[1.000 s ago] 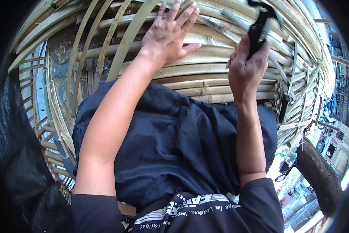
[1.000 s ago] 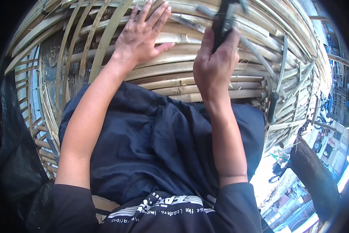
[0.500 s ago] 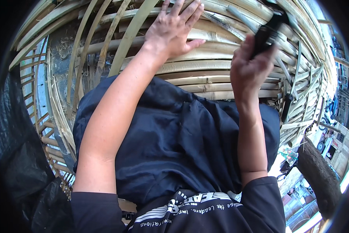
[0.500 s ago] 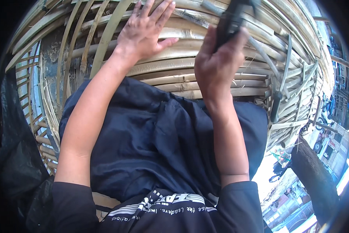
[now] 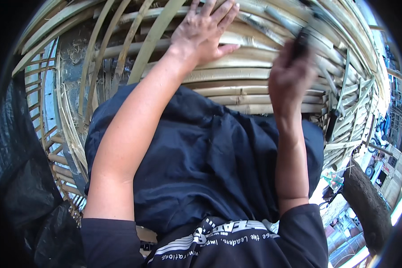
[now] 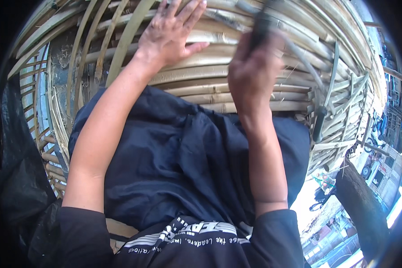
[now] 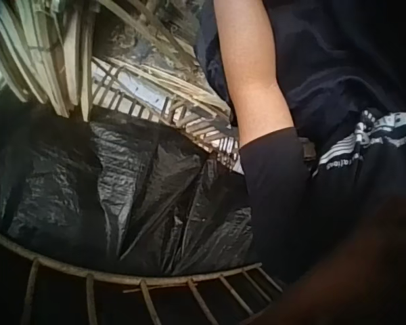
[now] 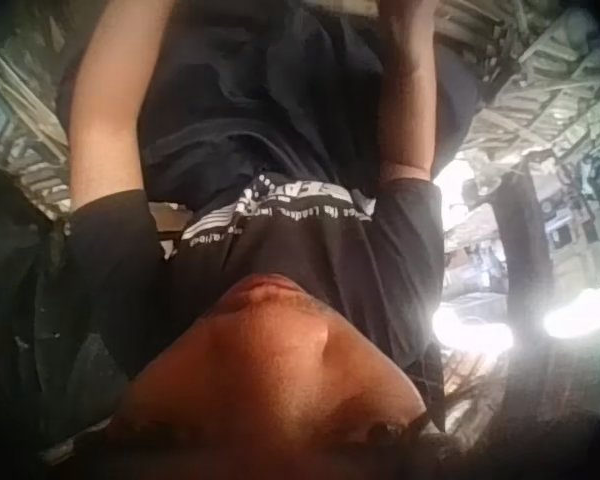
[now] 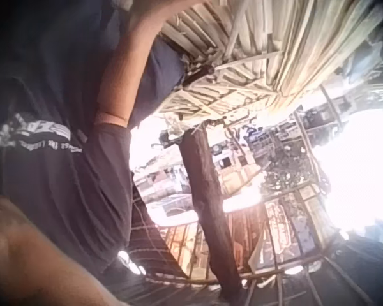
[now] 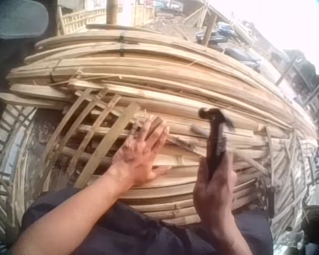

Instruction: The person hammers a metal pin into layered bamboo strips using a hammer to secure them. They hold the bamboo strips in place with one hand while striking the pin.

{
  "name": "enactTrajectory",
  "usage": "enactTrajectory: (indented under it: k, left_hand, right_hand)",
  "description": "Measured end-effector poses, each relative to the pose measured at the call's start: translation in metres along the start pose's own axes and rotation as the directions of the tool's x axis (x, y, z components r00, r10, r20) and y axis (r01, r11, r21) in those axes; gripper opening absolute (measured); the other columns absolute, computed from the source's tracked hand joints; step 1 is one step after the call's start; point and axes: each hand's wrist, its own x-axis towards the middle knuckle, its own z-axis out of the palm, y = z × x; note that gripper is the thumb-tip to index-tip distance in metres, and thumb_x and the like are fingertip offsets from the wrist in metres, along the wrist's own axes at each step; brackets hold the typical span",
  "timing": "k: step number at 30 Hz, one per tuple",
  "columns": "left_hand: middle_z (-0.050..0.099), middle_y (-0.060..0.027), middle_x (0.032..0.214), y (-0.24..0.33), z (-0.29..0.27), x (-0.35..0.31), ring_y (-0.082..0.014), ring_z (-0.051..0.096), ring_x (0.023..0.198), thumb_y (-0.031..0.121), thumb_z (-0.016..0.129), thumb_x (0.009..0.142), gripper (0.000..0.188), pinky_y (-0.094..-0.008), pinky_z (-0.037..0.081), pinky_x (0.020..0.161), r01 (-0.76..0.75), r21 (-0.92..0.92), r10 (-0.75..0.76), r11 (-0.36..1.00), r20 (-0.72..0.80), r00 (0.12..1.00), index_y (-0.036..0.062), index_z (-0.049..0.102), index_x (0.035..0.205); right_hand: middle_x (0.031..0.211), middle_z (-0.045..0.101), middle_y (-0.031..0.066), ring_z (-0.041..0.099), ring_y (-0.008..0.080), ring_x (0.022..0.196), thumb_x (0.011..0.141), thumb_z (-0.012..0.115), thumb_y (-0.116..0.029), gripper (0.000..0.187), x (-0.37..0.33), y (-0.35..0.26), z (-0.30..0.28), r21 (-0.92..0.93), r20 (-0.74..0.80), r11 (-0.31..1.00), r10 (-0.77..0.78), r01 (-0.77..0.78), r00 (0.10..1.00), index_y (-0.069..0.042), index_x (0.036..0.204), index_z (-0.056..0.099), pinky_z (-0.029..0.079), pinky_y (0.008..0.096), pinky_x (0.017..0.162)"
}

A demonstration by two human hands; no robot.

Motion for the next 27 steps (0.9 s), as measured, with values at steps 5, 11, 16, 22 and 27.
enactTrajectory:
  k: [5, 11, 16, 22, 27]
  left_hand:
    - [0.027, -0.0155, 0.166, -0.007, 0.003, 0.000, -0.0378, 0.015, 0.157, 0.072, 0.052, 0.092, 0.099, -0.0560, 0.023, 0.126, -0.012, 0.069, 0.017, 0.998, -0.066, 0.998, 0.0037, 0.030, 0.159]
    - [0.028, -0.0162, 0.165, -0.008, 0.001, 0.005, -0.0387, 0.016, 0.156, 0.073, 0.050, 0.092, 0.099, -0.0557, 0.021, 0.127, -0.004, 0.076, 0.003, 0.997, 0.006, 1.000, 0.0038, 0.029, 0.160]
    - [0.030, -0.0154, 0.164, -0.005, 0.002, 0.000, -0.0390, 0.017, 0.156, 0.072, 0.053, 0.090, 0.099, -0.0559, 0.021, 0.127, -0.016, 0.040, 0.017, 0.999, -0.038, 0.999, 0.0033, 0.031, 0.159]
    - [0.028, -0.0167, 0.165, -0.005, 0.001, 0.001, -0.0391, 0.014, 0.157, 0.071, 0.051, 0.092, 0.099, -0.0547, 0.015, 0.129, -0.016, -0.028, 0.015, 0.999, -0.027, 1.000, 0.0028, 0.027, 0.160]
    - [0.024, -0.0156, 0.167, -0.009, 0.003, 0.006, -0.0382, 0.011, 0.157, 0.075, 0.048, 0.092, 0.103, -0.0550, 0.015, 0.129, -0.017, -0.017, 0.016, 1.000, -0.033, 0.999, 0.0030, 0.026, 0.161]
  right_hand:
    - [0.068, 0.064, 0.0191, 0.069, 0.0344, 0.058, 0.102, 0.062, -0.014, 0.019, 0.006, -0.025, -0.004, 0.215, -0.124, 0.973, 0.117, -0.089, 0.985, 0.002, 0.105, 0.052, 0.052, 0.0411, 0.051]
    - [0.072, 0.067, 0.0262, 0.072, 0.0390, 0.067, 0.102, 0.061, -0.016, 0.020, 0.003, -0.017, -0.009, 0.042, 0.133, 0.981, 0.181, -0.188, 0.975, 0.001, 0.109, 0.052, 0.051, 0.0456, 0.055]
    - [0.074, 0.067, 0.0211, 0.071, 0.0395, 0.063, 0.102, 0.063, -0.014, 0.020, 0.000, 0.003, -0.004, -0.207, 0.217, 0.976, 0.107, -0.062, 0.970, 0.000, 0.108, 0.051, 0.050, 0.0459, 0.053]
    - [0.074, 0.064, 0.0205, 0.065, 0.0330, 0.061, 0.104, 0.060, -0.018, 0.021, 0.003, 0.004, 0.003, -0.114, 0.050, 0.994, -0.001, 0.007, 0.999, 0.001, 0.107, 0.053, 0.051, 0.0418, 0.053]
    - [0.072, 0.064, 0.0268, 0.068, 0.0476, 0.066, 0.102, 0.062, -0.019, 0.025, 0.005, -0.018, -0.004, 0.099, -0.100, 0.992, 0.090, -0.080, 0.991, 0.002, 0.109, 0.050, 0.051, 0.0497, 0.054]
